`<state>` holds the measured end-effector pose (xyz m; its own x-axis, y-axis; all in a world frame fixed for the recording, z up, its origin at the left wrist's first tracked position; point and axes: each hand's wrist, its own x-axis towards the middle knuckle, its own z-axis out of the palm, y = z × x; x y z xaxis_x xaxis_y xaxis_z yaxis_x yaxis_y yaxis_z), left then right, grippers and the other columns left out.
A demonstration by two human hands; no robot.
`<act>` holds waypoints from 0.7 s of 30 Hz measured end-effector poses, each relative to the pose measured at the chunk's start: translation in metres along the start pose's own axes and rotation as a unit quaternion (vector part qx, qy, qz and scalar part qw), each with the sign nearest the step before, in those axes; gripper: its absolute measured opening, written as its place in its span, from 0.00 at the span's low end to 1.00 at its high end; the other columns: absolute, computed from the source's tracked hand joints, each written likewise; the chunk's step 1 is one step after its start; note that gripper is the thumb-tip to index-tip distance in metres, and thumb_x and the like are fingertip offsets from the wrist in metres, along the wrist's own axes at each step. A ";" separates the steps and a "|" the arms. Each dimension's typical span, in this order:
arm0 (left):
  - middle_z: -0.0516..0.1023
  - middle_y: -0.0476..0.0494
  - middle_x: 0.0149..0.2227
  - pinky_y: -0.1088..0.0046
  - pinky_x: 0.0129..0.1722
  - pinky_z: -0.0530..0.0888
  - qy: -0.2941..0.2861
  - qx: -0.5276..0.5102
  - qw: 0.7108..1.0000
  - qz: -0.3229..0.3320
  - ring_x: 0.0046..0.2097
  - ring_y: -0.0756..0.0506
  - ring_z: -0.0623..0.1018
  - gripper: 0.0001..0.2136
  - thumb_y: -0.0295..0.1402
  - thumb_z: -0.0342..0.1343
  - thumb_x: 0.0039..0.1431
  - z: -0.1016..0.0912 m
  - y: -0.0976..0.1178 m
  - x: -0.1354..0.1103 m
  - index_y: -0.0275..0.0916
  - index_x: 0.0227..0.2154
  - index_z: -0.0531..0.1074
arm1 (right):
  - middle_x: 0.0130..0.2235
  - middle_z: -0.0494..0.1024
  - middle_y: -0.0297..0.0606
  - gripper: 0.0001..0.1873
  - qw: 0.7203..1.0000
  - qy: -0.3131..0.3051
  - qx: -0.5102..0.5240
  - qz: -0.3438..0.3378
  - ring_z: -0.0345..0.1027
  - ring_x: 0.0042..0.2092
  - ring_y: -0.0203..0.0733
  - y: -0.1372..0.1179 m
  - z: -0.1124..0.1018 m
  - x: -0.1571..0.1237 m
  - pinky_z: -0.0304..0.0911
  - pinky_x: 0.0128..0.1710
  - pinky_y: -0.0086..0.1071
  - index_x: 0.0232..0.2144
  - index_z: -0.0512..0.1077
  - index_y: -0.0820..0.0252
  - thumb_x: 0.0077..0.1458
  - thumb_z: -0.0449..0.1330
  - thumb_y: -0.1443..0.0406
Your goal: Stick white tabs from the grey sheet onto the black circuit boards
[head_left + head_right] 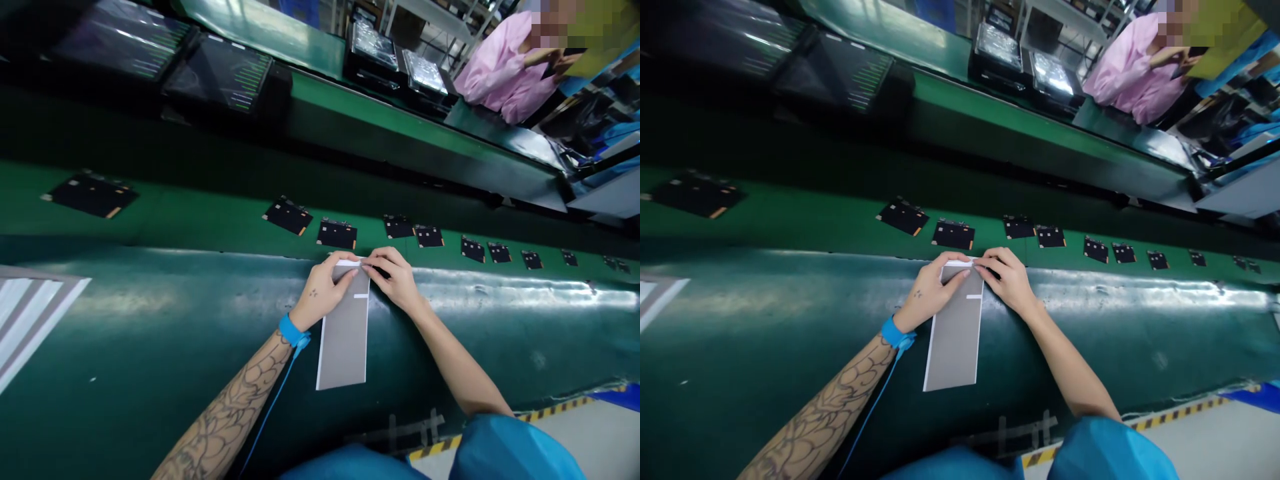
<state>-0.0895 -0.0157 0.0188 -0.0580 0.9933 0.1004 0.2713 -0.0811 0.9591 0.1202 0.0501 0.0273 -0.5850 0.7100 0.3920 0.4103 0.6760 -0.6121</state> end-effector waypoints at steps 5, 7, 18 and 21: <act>0.85 0.42 0.50 0.63 0.51 0.80 -0.003 -0.006 1.000 -0.007 0.51 0.39 0.85 0.09 0.31 0.59 0.70 0.000 -0.003 -0.001 0.41 0.50 0.77 | 0.45 0.82 0.40 0.08 0.994 0.001 -0.097 -0.047 0.76 0.44 0.45 0.003 0.000 -0.002 0.71 0.44 0.42 0.48 0.82 0.50 0.71 0.63 0.65; 0.86 0.42 0.51 0.62 0.52 0.80 -0.001 -0.006 1.000 -0.009 0.52 0.39 0.85 0.09 0.32 0.59 0.70 0.001 -0.004 -0.001 0.41 0.50 0.77 | 0.44 0.83 0.39 0.07 0.989 -0.002 -0.131 -0.065 0.76 0.43 0.45 0.002 -0.001 -0.002 0.69 0.42 0.42 0.47 0.81 0.50 0.71 0.64 0.65; 0.85 0.42 0.50 0.65 0.44 0.79 0.009 0.010 0.999 -0.031 0.49 0.40 0.84 0.10 0.33 0.60 0.69 -0.002 -0.002 -0.001 0.42 0.50 0.77 | 0.43 0.79 0.40 0.06 0.998 -0.025 0.027 0.043 0.73 0.44 0.45 -0.005 -0.009 0.010 0.69 0.43 0.42 0.44 0.76 0.52 0.73 0.59 0.60; 0.85 0.44 0.48 0.66 0.42 0.78 0.007 0.013 0.999 -0.034 0.43 0.41 0.84 0.09 0.35 0.60 0.70 -0.004 -0.002 -0.002 0.42 0.50 0.77 | 0.43 0.76 0.39 0.10 0.987 0.013 0.092 0.128 0.71 0.42 0.43 0.025 -0.036 0.024 0.69 0.41 0.39 0.43 0.74 0.53 0.72 0.60 0.54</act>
<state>-0.0935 -0.0177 0.0175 -0.0897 0.9952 0.0386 0.2918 -0.0108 0.9564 0.1421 0.0912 0.0461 -0.4595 0.8591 0.2251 0.4067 0.4289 -0.8066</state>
